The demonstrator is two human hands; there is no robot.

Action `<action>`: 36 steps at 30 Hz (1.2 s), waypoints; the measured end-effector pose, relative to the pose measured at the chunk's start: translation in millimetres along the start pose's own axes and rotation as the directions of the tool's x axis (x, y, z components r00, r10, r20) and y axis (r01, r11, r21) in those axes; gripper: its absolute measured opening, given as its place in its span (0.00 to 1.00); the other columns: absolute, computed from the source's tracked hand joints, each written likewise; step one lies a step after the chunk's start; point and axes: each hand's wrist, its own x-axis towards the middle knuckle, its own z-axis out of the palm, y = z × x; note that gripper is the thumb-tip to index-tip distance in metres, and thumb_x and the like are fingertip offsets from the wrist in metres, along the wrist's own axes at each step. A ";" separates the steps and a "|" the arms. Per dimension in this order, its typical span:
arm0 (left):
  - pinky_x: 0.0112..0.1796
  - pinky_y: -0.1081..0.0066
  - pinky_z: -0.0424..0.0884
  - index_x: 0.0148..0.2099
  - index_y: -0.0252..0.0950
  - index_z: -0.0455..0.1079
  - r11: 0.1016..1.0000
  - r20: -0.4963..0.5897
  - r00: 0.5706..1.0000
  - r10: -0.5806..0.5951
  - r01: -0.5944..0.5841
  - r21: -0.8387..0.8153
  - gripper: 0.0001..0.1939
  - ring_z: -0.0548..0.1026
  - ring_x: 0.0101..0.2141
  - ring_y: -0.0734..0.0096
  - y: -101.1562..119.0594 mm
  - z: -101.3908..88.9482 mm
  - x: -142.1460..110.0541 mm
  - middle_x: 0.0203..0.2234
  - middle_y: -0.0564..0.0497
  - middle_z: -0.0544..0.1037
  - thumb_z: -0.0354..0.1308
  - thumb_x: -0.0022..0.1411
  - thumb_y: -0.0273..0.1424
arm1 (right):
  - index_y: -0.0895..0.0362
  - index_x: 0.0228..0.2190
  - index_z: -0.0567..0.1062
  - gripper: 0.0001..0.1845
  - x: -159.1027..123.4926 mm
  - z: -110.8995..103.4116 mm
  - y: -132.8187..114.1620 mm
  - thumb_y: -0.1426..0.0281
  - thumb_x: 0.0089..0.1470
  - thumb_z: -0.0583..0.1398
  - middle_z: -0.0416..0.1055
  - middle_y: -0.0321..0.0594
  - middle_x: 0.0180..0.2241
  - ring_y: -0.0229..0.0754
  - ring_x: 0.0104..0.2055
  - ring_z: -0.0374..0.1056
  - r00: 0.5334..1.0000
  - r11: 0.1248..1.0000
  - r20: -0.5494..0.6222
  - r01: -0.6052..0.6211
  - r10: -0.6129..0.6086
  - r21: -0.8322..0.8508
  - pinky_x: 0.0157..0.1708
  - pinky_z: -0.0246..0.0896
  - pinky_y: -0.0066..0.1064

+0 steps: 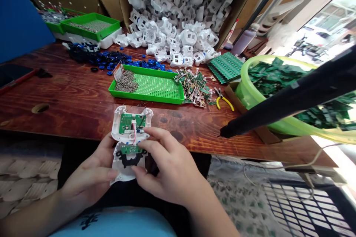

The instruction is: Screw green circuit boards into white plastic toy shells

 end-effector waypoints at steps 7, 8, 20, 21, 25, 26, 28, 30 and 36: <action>0.46 0.75 0.68 0.56 0.52 0.60 0.982 -0.056 0.998 0.012 -0.001 0.187 0.26 0.67 0.52 0.69 -8.0 -11.5 -0.1 0.52 0.56 0.70 0.57 0.59 0.23 | 0.58 0.42 0.71 0.14 7.7 -8.1 -13.2 0.69 0.52 0.57 0.61 0.46 0.54 0.43 0.53 0.62 0.978 0.995 0.200 -0.041 0.060 -0.096 0.50 0.65 0.33; 0.45 0.76 0.69 0.56 0.52 0.60 0.977 -0.079 0.997 0.017 0.000 0.212 0.25 0.68 0.51 0.70 -8.7 -11.8 0.1 0.52 0.56 0.71 0.56 0.60 0.23 | 0.58 0.42 0.72 0.14 9.0 -7.8 -15.6 0.69 0.52 0.57 0.61 0.46 0.54 0.44 0.53 0.63 0.977 0.993 0.203 -0.046 0.067 -0.109 0.49 0.66 0.34; 0.44 0.70 0.72 0.54 0.43 0.63 0.967 -0.263 0.962 0.073 -0.004 0.254 0.22 0.74 0.45 0.63 -6.6 -6.8 1.5 0.46 0.50 0.76 0.60 0.57 0.27 | 0.58 0.47 0.68 0.18 2.5 7.3 -25.0 0.73 0.53 0.56 0.63 0.48 0.52 0.44 0.53 0.63 0.983 0.983 -0.015 -0.185 0.185 0.021 0.51 0.65 0.35; 0.43 0.71 0.72 0.53 0.42 0.64 0.966 -0.265 0.962 0.072 -0.002 0.257 0.21 0.75 0.44 0.63 -6.3 -7.2 1.4 0.45 0.50 0.76 0.60 0.57 0.27 | 0.56 0.47 0.67 0.18 0.0 8.3 -22.6 0.72 0.53 0.57 0.64 0.46 0.50 0.42 0.53 0.63 0.964 0.960 -0.059 -0.251 0.259 0.125 0.51 0.64 0.33; 0.42 0.76 0.72 0.53 0.42 0.64 0.945 -0.238 0.968 0.075 0.006 0.326 0.20 0.75 0.44 0.66 -4.9 -5.8 0.0 0.45 0.50 0.76 0.60 0.57 0.28 | 0.51 0.46 0.65 0.15 -6.1 19.4 -15.4 0.67 0.55 0.56 0.68 0.41 0.44 0.38 0.45 0.68 0.830 0.594 0.121 -0.484 0.545 0.642 0.44 0.68 0.30; 0.42 0.77 0.71 0.53 0.42 0.64 0.932 -0.230 0.970 0.083 0.006 0.361 0.21 0.74 0.45 0.66 -4.7 -5.2 -0.5 0.46 0.50 0.76 0.60 0.58 0.28 | 0.51 0.46 0.65 0.15 -6.2 23.1 -14.9 0.66 0.56 0.56 0.69 0.40 0.43 0.37 0.43 0.69 0.815 0.479 0.203 -0.500 0.543 0.722 0.43 0.68 0.29; 0.44 0.79 0.69 0.54 0.43 0.64 0.899 -0.223 0.969 0.107 0.002 0.437 0.21 0.73 0.46 0.68 -4.4 -4.3 -1.4 0.47 0.51 0.75 0.59 0.58 0.28 | 0.53 0.43 0.67 0.12 -5.5 30.0 -15.3 0.66 0.55 0.57 0.71 0.38 0.39 0.35 0.39 0.69 0.806 0.336 0.273 -0.491 0.525 0.804 0.39 0.67 0.26; 0.46 0.79 0.67 0.54 0.43 0.64 0.871 -0.213 0.969 0.127 -0.006 0.491 0.21 0.72 0.47 0.69 -4.6 -4.3 -2.5 0.48 0.52 0.75 0.59 0.58 0.28 | 0.55 0.37 0.69 0.07 -4.4 34.6 -16.8 0.68 0.53 0.58 0.71 0.35 0.33 0.32 0.33 0.68 0.795 0.300 0.257 -0.475 0.550 0.827 0.34 0.65 0.22; 0.48 0.77 0.66 0.58 0.45 0.60 0.829 -0.170 0.976 0.136 -0.018 0.558 0.25 0.71 0.49 0.67 -5.3 -6.6 -7.0 0.50 0.51 0.74 0.58 0.59 0.29 | 0.58 0.28 0.67 0.03 -1.8 37.0 -21.6 0.72 0.49 0.58 0.64 0.32 0.24 0.30 0.25 0.60 0.789 0.373 0.194 -0.472 0.583 0.799 0.26 0.58 0.20</action>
